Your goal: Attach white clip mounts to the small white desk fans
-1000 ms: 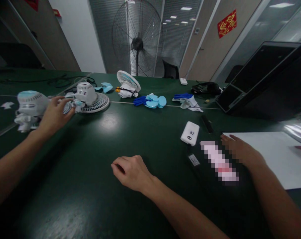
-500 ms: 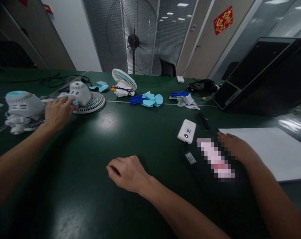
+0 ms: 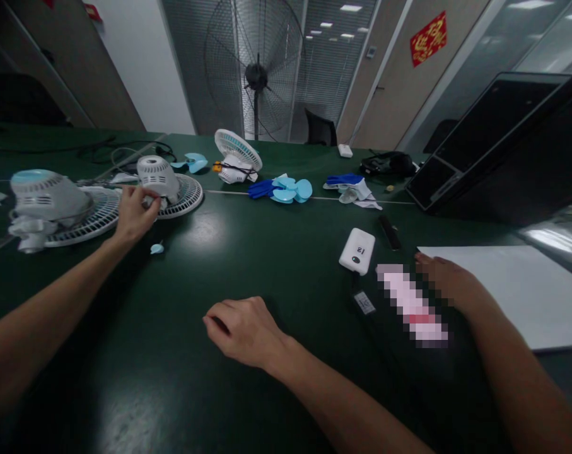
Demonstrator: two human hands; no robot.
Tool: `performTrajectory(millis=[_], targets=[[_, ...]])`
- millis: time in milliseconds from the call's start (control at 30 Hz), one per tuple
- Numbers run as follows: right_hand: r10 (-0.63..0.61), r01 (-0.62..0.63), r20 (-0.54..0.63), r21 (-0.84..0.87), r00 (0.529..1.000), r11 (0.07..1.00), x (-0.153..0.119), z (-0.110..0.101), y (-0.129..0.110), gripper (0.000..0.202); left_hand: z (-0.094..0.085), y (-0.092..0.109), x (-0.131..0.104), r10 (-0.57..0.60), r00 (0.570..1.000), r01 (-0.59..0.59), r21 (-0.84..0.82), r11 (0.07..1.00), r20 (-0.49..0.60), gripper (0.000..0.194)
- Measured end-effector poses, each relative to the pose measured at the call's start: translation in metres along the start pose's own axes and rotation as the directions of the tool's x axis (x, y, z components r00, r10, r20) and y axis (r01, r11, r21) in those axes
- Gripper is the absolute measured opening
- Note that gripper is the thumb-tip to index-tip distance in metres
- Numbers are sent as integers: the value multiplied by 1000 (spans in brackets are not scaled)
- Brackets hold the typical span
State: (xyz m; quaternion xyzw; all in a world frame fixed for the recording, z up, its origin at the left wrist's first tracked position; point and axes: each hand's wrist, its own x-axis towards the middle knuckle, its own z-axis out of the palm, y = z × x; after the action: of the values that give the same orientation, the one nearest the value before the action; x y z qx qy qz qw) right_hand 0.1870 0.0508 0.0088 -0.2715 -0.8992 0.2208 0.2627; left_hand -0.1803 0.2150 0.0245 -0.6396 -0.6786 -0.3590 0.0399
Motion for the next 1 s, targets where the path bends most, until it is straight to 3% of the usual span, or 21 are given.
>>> performTrajectory(millis=[200,300,467,667,733,867,1000], targets=[[31,-29,-31,41,999,999,1,-1,-3,21,-1,26,-42,82,993,-72,-130,989,80,36],[84,-78,-97,60,992,995,1,-1,-2,19,-5,48,-70,190,971,-155,-224,962,143,30],[185,-147,-289,146,939,978,1,-3,-3,20,-12,95,-113,407,882,-312,-354,882,236,23],[164,-94,-554,153,816,984,-3,-5,-1,22,-10,147,-154,599,743,-342,-599,724,300,24],[134,-80,-606,116,784,990,-7,-4,1,24,-5,164,-167,627,717,-326,-648,689,305,27],[121,-83,-650,89,750,993,-11,-3,4,28,2,187,-187,569,777,-288,-649,704,271,40],[110,-78,-654,78,749,994,-10,-4,3,26,-8,180,-186,434,878,-254,-571,781,204,43]])
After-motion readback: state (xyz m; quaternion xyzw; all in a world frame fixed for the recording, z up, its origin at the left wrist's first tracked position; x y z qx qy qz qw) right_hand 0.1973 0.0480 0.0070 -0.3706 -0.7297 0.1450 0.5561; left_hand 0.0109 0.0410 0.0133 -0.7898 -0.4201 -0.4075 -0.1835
